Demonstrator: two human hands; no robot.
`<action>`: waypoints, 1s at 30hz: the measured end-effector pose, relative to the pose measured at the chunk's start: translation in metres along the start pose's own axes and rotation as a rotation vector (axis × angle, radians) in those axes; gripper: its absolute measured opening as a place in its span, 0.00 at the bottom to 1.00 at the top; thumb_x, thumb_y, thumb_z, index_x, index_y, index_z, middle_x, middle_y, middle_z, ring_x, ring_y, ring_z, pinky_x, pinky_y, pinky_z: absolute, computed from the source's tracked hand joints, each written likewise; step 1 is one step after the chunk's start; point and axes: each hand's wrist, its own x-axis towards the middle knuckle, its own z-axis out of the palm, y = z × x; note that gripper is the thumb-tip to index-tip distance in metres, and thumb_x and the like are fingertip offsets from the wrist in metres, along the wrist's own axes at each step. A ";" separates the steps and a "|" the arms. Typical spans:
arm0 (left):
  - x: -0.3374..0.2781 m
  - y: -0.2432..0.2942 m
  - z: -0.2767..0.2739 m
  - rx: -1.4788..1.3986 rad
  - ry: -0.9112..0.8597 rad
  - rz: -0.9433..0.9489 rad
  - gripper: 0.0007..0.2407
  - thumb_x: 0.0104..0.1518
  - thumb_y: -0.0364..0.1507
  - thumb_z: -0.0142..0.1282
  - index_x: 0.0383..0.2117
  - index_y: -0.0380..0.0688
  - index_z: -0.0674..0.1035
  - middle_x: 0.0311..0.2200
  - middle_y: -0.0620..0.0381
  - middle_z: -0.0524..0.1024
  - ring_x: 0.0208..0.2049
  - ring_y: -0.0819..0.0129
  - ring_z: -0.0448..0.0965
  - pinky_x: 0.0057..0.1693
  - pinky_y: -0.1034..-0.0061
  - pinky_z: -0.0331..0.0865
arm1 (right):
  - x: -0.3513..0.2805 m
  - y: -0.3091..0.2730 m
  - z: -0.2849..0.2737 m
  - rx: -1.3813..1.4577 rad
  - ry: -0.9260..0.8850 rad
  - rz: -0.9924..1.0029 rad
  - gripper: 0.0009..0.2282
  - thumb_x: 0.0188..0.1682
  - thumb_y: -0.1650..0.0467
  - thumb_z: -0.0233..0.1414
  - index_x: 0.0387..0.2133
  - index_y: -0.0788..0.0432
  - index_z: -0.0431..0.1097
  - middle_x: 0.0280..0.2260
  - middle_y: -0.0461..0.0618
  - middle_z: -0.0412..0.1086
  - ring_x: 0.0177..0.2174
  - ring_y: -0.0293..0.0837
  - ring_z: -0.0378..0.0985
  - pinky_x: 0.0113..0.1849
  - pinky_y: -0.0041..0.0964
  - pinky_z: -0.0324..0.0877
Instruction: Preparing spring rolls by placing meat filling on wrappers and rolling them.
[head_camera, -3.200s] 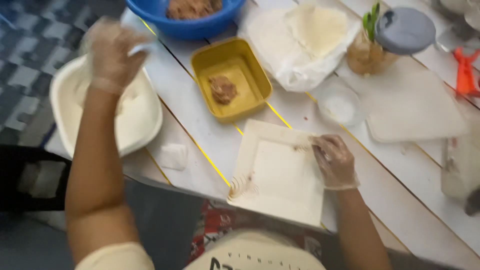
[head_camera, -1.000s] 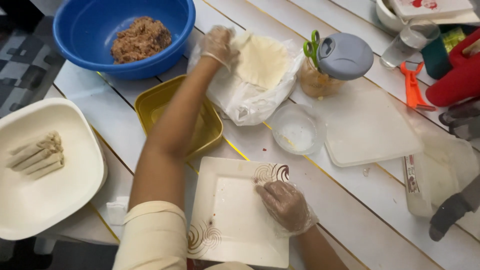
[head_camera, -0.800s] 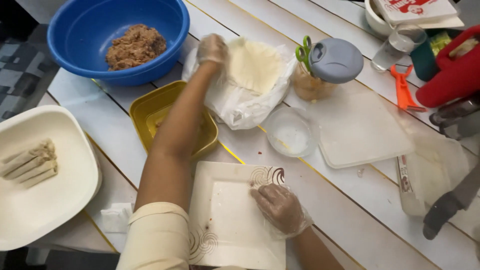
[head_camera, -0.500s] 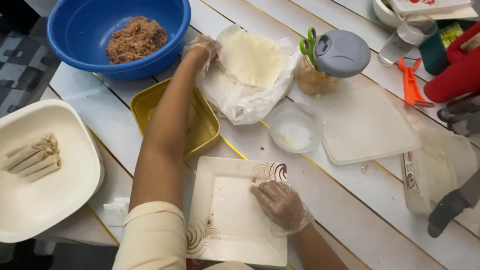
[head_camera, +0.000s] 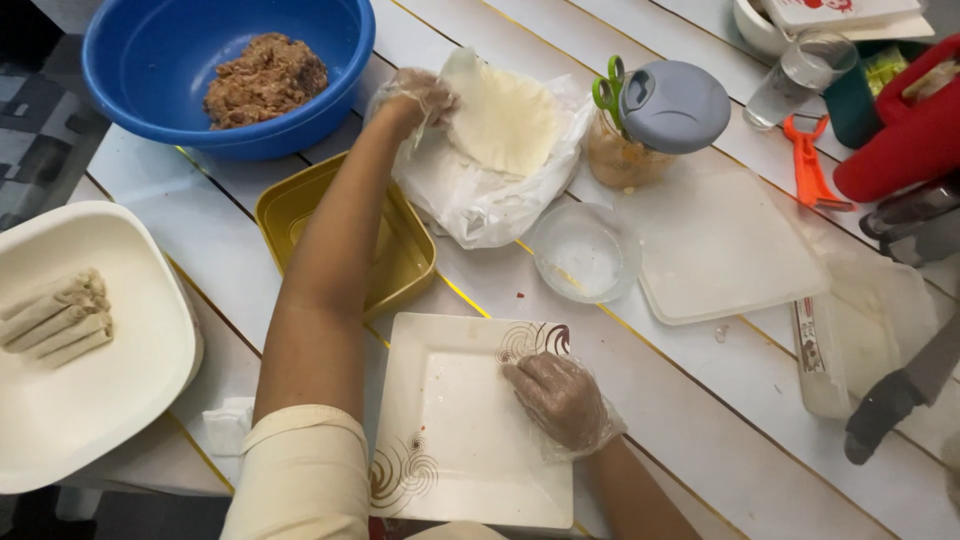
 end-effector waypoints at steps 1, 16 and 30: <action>-0.023 0.008 -0.031 -0.805 0.008 -0.300 0.06 0.52 0.37 0.40 0.33 0.57 0.65 0.33 0.65 0.67 0.34 0.73 0.68 0.36 0.81 0.65 | 0.001 0.000 0.000 0.004 0.006 0.004 0.05 0.41 0.78 0.43 0.30 0.62 0.63 0.21 0.48 0.60 0.18 0.44 0.62 0.19 0.35 0.59; -0.010 -0.026 -0.047 -1.252 0.395 -0.412 0.03 0.41 0.30 0.52 0.19 0.48 0.72 0.22 0.53 0.71 0.24 0.62 0.68 0.30 0.73 0.59 | 0.001 0.000 0.000 0.041 0.030 -0.013 0.05 0.41 0.79 0.44 0.30 0.63 0.63 0.22 0.49 0.61 0.19 0.44 0.62 0.20 0.35 0.59; -0.051 0.002 -0.071 -2.232 0.341 -0.586 0.11 0.44 0.26 0.51 0.33 0.51 0.65 0.31 0.64 0.70 0.30 0.82 0.73 0.23 0.88 0.69 | 0.002 0.001 0.000 0.016 0.006 0.008 0.03 0.41 0.78 0.44 0.26 0.62 0.64 0.21 0.47 0.61 0.19 0.43 0.63 0.21 0.33 0.59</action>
